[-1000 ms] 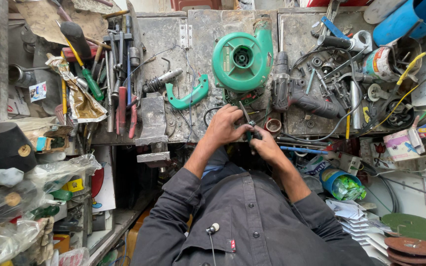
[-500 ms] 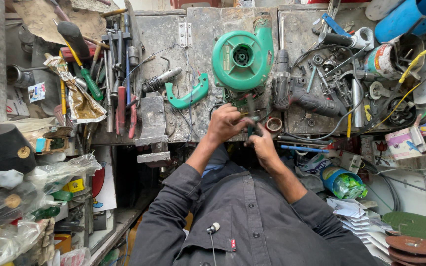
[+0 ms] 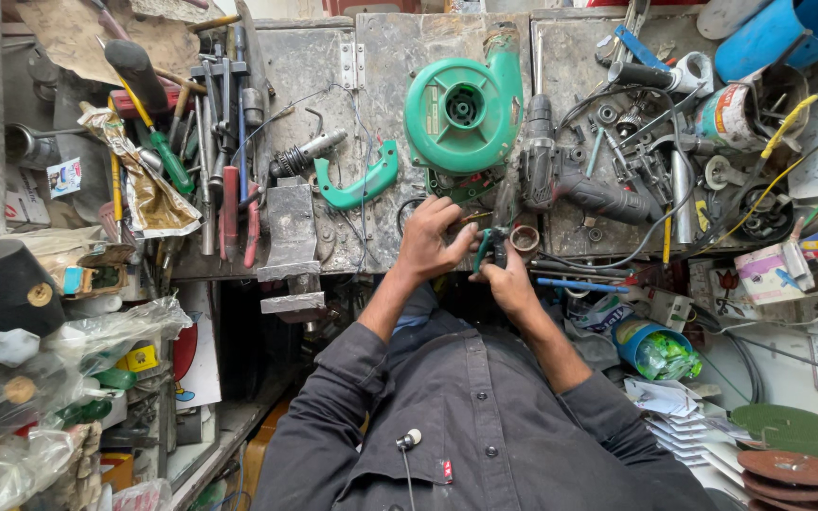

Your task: The person repairs a small green electric blower motor on a cluttered workbench. They handle the motor's wiring and base, use a screwdriver to loosen and tighten fasteners, wrap a section with tape, and reposition the blower while working on its underside.

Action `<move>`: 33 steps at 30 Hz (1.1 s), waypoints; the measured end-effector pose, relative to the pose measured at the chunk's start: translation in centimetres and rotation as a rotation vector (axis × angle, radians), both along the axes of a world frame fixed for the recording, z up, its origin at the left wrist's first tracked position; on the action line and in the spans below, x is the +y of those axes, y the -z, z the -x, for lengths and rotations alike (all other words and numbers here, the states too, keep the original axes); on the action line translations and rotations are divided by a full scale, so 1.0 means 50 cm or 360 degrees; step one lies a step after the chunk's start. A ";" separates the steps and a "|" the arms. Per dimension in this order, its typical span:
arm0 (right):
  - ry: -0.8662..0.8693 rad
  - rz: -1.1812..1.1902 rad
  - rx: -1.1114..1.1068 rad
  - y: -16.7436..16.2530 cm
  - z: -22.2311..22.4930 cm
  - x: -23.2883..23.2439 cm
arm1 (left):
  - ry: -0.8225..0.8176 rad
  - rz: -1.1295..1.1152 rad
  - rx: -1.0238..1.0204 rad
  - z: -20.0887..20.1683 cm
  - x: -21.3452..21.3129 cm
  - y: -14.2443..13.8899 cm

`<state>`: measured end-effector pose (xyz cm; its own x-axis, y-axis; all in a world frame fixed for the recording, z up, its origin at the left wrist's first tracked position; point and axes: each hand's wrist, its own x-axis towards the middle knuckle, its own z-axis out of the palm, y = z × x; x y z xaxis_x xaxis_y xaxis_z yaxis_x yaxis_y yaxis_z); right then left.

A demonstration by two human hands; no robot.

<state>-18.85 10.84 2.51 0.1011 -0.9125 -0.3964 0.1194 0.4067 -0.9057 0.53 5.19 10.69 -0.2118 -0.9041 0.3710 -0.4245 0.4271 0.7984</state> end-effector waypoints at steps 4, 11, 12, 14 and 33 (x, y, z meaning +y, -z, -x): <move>-0.0115 -0.0005 -0.0051 0.016 -0.005 0.008 | 0.0021 0.0057 -0.0047 0.000 0.009 -0.021; -0.0201 0.0112 0.0001 -0.018 -0.008 0.008 | 0.0047 0.0054 -0.0295 -0.001 0.016 -0.025; -0.0213 0.0132 0.0031 -0.026 -0.009 0.008 | 0.0054 0.0033 -0.0345 0.000 0.016 -0.023; -0.0236 0.0174 0.0091 -0.040 -0.013 0.006 | 0.0031 0.0088 -0.0363 0.006 0.014 -0.020; -0.0420 0.0494 0.0946 -0.041 0.016 -0.016 | 0.0138 0.0095 -0.0424 0.004 0.004 -0.040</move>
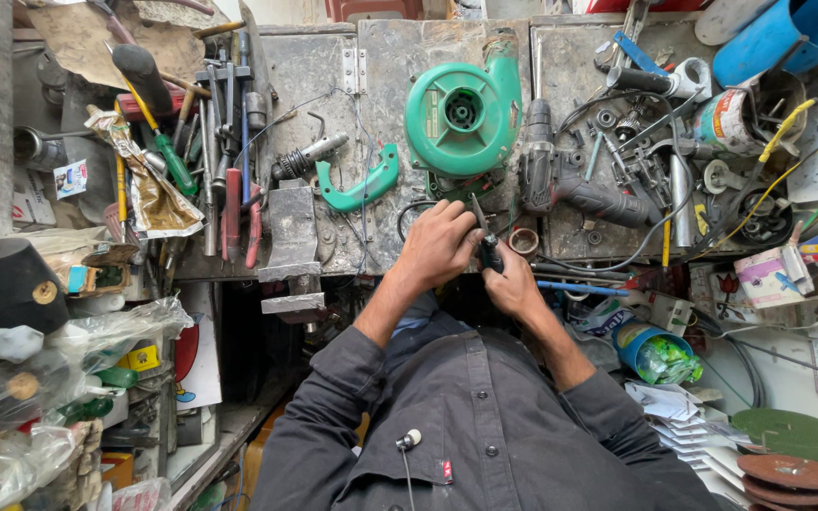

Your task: The person repairs a small green electric blower motor on a cluttered workbench. They handle the motor's wiring and base, use a screwdriver to loosen and tighten fasteners, wrap a section with tape, and reposition the blower while working on its underside.

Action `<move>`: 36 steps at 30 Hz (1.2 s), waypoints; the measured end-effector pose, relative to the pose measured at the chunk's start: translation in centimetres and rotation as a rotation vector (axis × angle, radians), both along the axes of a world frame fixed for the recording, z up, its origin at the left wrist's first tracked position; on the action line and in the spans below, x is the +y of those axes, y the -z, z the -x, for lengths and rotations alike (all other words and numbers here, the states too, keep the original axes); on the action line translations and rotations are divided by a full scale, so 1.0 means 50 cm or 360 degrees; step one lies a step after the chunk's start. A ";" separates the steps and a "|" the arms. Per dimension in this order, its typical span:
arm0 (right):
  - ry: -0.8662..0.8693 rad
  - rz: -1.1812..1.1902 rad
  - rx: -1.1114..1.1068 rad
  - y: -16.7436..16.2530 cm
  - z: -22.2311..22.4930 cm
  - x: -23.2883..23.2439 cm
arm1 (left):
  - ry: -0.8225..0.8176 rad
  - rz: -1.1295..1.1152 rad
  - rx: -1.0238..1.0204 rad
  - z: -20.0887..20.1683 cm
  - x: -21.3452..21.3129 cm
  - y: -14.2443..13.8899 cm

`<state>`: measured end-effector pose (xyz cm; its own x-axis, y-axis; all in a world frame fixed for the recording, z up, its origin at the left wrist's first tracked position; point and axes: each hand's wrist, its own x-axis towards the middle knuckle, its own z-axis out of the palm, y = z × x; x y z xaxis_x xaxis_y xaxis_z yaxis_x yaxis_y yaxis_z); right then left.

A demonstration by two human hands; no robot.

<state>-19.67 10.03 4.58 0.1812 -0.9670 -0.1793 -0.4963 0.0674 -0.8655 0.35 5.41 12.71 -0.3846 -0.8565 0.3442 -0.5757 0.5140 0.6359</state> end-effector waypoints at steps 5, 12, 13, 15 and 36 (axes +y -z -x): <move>0.0005 -0.0572 -0.0393 0.025 0.023 -0.012 | 0.0108 -0.0030 0.0193 -0.007 -0.024 0.021; 0.0347 -0.0802 -0.0994 0.022 -0.005 -0.011 | -0.0037 -0.0008 0.0302 0.003 -0.037 0.090; 0.0396 -0.0815 -0.1022 0.022 -0.011 -0.008 | -0.0057 0.0007 0.0312 0.006 -0.036 0.100; 0.0501 -0.0816 -0.1127 0.022 -0.022 -0.010 | -0.0102 0.0046 0.0329 0.009 -0.039 0.114; 0.0436 0.0372 0.1017 -0.055 0.217 0.037 | -0.0112 0.0041 0.0217 -0.029 0.018 0.027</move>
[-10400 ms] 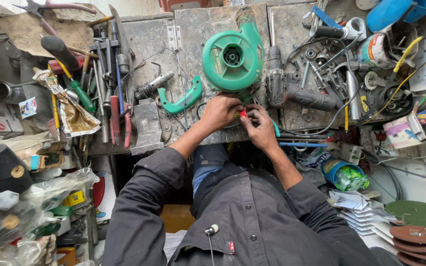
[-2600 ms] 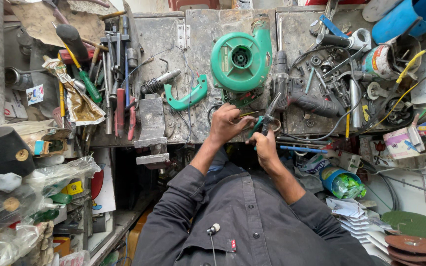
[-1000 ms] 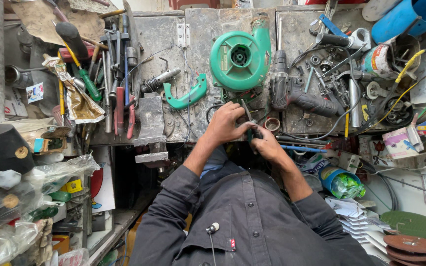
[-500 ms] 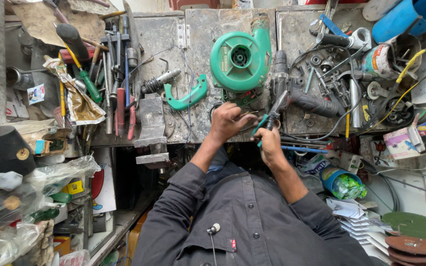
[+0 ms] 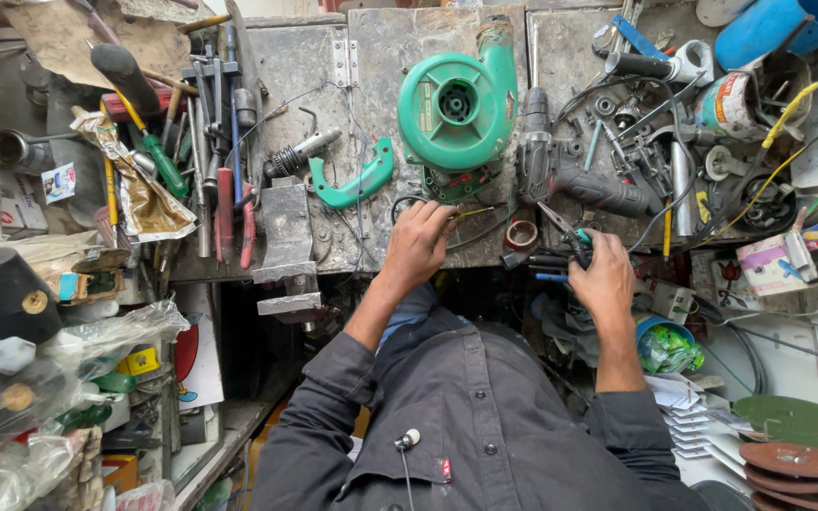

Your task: The person repairs a small green electric blower motor on a cluttered workbench. They handle the motor's wiring and base, use a screwdriver to loosen and tighten fasteners, wrap a section with tape, and reposition the blower while working on its underside.

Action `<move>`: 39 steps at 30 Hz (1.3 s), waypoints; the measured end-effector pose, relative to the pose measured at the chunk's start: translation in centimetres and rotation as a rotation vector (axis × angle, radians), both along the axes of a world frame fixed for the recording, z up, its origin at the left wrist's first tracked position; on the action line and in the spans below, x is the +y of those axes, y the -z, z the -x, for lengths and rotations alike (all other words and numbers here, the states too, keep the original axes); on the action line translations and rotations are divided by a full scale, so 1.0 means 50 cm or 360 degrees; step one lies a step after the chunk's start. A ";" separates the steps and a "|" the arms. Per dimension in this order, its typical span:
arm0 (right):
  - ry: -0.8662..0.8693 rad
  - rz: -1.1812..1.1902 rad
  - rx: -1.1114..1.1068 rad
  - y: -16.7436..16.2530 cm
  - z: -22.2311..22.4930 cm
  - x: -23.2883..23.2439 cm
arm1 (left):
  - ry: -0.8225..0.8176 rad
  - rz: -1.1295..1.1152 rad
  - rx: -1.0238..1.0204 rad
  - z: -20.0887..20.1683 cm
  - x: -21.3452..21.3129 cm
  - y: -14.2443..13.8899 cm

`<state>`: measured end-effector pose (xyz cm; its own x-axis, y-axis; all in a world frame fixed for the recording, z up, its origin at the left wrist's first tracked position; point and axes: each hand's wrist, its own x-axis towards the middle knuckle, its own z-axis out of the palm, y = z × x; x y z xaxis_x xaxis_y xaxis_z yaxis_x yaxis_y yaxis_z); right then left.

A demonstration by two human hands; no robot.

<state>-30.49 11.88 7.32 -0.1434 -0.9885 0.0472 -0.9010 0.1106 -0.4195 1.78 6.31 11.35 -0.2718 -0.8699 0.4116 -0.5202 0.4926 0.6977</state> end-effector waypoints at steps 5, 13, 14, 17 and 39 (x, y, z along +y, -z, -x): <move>-0.0046 0.0011 0.0018 -0.004 0.006 0.012 | -0.0004 0.0021 -0.0062 0.003 0.001 -0.002; -0.0096 -0.0110 0.0074 -0.019 0.008 -0.001 | 0.0018 0.0018 -0.0113 0.009 0.000 0.010; -0.0102 -0.0113 0.0051 -0.021 0.008 -0.007 | 0.0028 0.0017 -0.0124 0.011 -0.001 0.011; -0.0125 -0.0055 -0.0014 -0.026 0.007 -0.017 | 0.0030 0.0020 -0.0135 0.014 -0.001 0.010; -0.0488 0.0421 -0.0267 -0.078 -0.134 -0.040 | 0.0034 0.0145 -0.0503 0.033 0.018 0.005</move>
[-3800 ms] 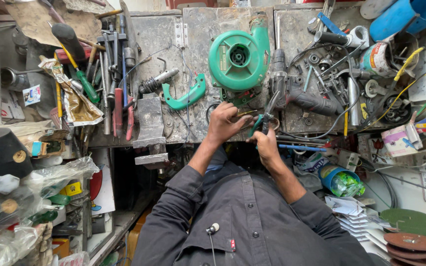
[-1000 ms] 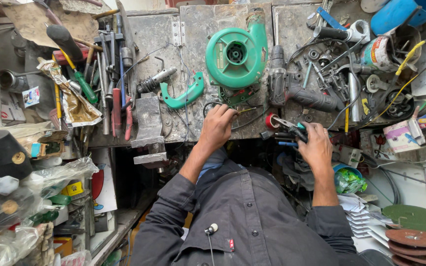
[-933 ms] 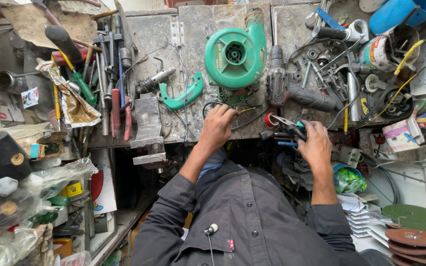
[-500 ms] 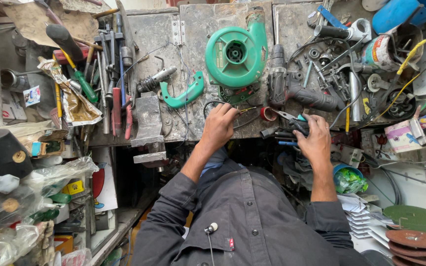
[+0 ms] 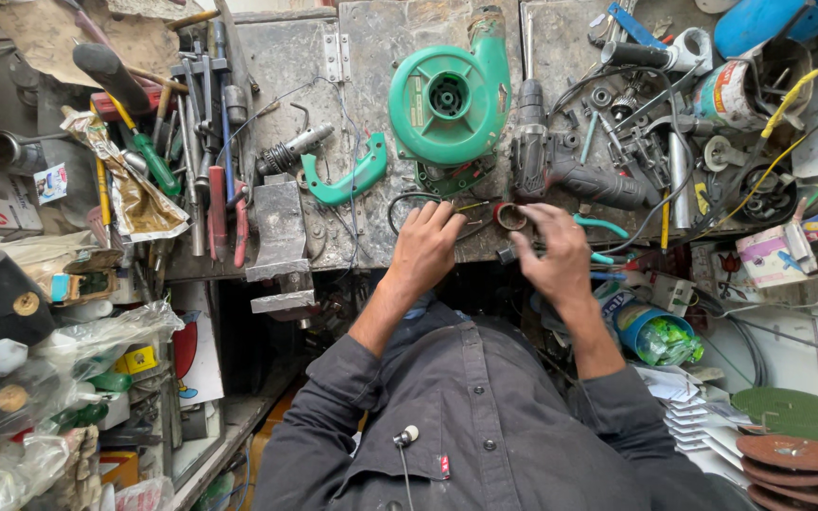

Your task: The person repairs a small green electric blower motor on a cluttered workbench. They handle the motor's wiring and base, use a screwdriver to loosen and tighten fasteners, wrap a section with tape, and reposition the blower while working on its underside.

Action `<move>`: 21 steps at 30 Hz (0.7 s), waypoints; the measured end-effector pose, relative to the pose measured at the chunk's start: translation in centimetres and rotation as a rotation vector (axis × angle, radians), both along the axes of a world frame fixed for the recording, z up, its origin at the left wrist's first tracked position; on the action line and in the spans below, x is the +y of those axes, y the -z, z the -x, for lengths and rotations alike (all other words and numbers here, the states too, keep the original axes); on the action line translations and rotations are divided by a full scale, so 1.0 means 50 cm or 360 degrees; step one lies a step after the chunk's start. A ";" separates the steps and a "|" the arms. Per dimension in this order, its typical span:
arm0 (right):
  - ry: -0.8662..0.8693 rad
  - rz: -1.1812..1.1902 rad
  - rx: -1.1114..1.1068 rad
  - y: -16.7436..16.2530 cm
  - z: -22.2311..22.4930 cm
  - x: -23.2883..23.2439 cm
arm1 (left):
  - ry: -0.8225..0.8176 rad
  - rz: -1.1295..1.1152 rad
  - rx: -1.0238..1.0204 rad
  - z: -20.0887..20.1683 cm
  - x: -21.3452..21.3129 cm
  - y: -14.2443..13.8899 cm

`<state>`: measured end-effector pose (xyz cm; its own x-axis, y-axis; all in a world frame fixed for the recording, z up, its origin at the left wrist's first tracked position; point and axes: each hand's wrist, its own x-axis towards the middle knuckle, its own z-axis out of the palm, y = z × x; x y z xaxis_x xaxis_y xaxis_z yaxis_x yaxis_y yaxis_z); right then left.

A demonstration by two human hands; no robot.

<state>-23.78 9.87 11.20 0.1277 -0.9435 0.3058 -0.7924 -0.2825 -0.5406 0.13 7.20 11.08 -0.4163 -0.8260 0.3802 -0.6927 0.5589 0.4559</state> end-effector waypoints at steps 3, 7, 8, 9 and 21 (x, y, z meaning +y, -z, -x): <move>-0.0299 0.0219 0.0040 -0.019 -0.065 -0.023 | -0.0004 -0.0012 0.0006 0.003 0.002 -0.001; -0.0432 0.0359 0.0080 -0.034 -0.099 -0.040 | -0.0033 -0.0009 0.0180 -0.005 0.009 -0.004; -0.0439 0.0362 0.0071 -0.036 -0.099 -0.040 | -0.0034 -0.0019 0.0223 -0.007 0.010 -0.004; -0.0460 0.0375 0.0085 -0.036 -0.099 -0.041 | -0.0033 -0.0022 0.0266 -0.009 0.008 -0.005; -0.0024 -0.1228 -0.1573 0.125 -0.098 -0.023 | 0.0084 0.0137 0.0132 -0.013 0.006 0.006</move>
<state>-18.90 8.74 4.93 0.1714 -0.9195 -0.3538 0.0460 0.3662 -0.9294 0.77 7.52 10.76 -0.4224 -0.7667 0.4835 -0.6235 0.6329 0.4591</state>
